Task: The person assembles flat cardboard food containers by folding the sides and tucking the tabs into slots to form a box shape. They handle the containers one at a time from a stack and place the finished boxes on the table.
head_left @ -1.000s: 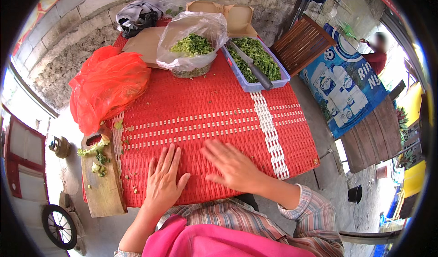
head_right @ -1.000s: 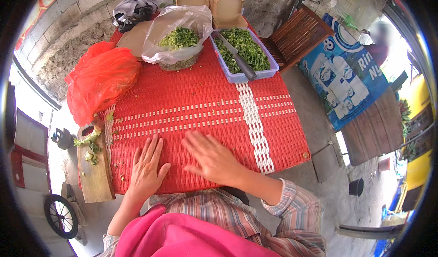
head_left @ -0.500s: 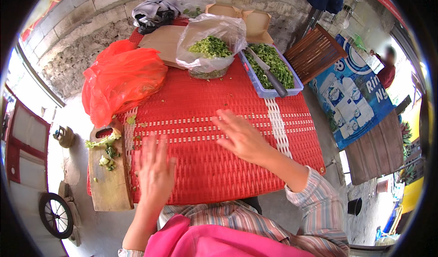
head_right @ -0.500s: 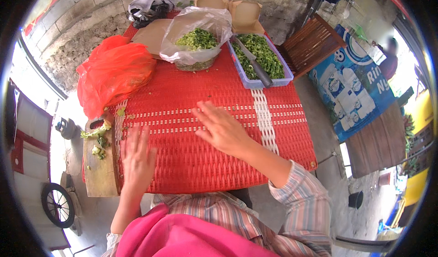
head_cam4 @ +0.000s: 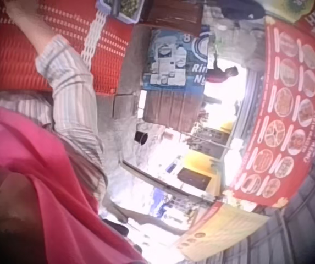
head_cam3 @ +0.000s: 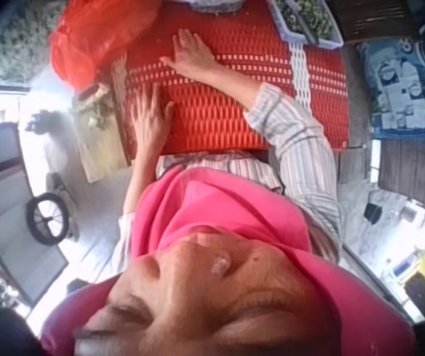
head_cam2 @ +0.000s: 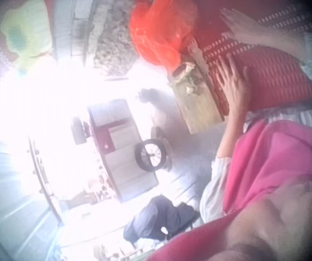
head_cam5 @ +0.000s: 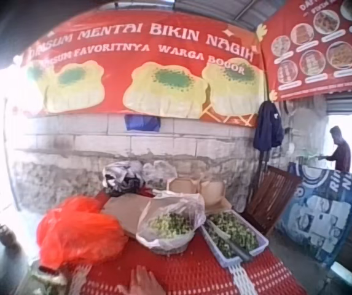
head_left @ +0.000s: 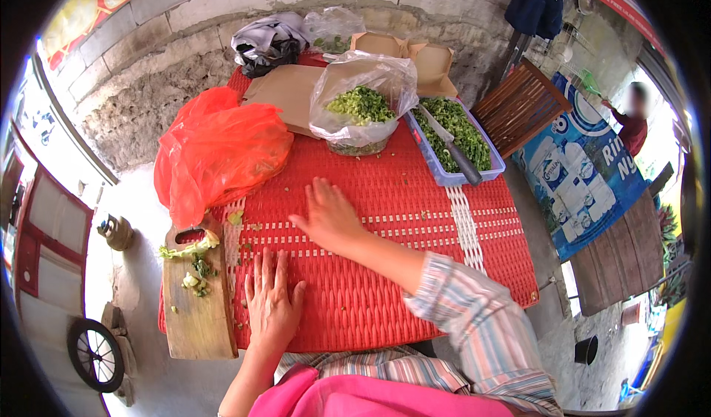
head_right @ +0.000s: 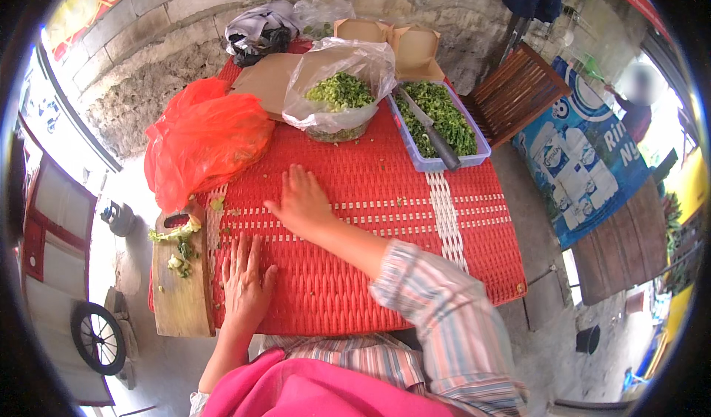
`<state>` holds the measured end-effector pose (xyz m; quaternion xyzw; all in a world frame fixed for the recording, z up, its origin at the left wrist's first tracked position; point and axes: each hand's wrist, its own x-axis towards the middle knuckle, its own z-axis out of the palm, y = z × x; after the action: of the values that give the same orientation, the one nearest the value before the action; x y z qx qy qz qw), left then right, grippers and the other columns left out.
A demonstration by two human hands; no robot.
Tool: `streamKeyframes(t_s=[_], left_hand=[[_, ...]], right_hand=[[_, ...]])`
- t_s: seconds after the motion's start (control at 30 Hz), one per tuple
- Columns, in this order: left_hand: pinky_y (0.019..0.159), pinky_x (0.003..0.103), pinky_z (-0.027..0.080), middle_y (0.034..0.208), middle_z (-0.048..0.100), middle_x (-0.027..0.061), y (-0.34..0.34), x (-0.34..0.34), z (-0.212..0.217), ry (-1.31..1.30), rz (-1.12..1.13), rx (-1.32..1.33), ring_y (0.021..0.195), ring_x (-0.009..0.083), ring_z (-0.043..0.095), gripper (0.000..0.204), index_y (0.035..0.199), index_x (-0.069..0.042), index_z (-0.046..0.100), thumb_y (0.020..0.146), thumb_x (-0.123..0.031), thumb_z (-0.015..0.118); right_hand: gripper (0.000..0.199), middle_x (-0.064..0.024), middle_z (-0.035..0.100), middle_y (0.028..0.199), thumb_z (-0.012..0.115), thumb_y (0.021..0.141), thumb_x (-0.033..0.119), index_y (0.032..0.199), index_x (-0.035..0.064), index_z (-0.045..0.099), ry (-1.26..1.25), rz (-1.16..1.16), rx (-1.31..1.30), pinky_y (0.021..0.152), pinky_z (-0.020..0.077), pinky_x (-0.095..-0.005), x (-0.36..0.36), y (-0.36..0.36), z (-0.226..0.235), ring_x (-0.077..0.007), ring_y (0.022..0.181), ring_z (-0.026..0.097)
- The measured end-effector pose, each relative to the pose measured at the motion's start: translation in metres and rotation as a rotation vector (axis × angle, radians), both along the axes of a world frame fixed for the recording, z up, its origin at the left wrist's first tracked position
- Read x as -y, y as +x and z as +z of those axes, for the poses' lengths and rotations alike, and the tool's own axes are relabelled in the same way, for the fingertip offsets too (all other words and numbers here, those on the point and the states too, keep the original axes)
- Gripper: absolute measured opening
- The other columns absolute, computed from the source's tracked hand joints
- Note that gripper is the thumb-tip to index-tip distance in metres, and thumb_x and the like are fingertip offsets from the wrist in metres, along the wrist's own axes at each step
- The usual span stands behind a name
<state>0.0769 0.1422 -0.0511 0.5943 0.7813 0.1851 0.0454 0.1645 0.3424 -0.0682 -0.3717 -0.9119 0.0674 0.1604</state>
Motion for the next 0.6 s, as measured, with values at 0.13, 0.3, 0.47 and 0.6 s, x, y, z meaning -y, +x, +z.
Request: streamKeyframes(t_s=[0.13,0.3,0.47,0.6], left_hand=[[0.12,0.053,0.019,0.158,0.031,0.0254,-0.002,0.003,-0.009,0.006,0.082,-0.019,0.148,0.0395,0.025,0.075,0.151,0.004,0.032,0.093,-0.034,0.061],[0.12,0.053,0.019,0.158,0.031,0.0253,-0.002,0.001,-0.004,-0.011,0.054,-0.005,0.149,0.0396,0.025,0.075,0.151,0.004,0.033,0.094,-0.036,0.06],[0.12,0.051,0.019,0.159,0.031,0.0234,-0.005,0.005,-0.003,-0.011,0.089,-0.02,0.149,0.0383,0.025,0.074,0.151,0.001,0.034,0.092,-0.033,0.063],[0.121,0.05,0.019,0.159,0.03,0.0231,-0.007,0.005,0.005,-0.04,0.084,-0.003,0.149,0.0384,0.024,0.073,0.151,0.0,0.036,0.092,-0.032,0.064]], right_hand=[[0.081,-0.0234,0.033,0.158,0.037,0.1,0.059,0.149,-0.0051,0.037,-0.427,0.514,0.029,0.124,0.0175,-0.047,0.024,-0.068,0.025,-0.0387,0.147,0.03],[0.07,-0.0212,0.04,0.155,0.041,0.1,0.054,0.147,0.0014,0.044,-0.134,0.212,-0.208,0.121,0.0246,-0.0485,0.016,-0.073,-0.01,-0.0384,0.145,0.034],[0.048,-0.0225,0.056,0.134,0.048,0.101,0.035,0.135,0.0029,0.059,-0.143,0.42,-0.263,0.108,0.0416,-0.0473,-0.01,-0.039,-0.001,-0.0386,0.125,0.053],[0.033,-0.0212,0.063,0.094,0.055,0.088,0.001,0.119,0.001,0.067,-0.112,0.246,-0.53,0.083,0.0517,-0.0461,-0.069,-0.031,0.03,-0.04,0.09,0.063]])
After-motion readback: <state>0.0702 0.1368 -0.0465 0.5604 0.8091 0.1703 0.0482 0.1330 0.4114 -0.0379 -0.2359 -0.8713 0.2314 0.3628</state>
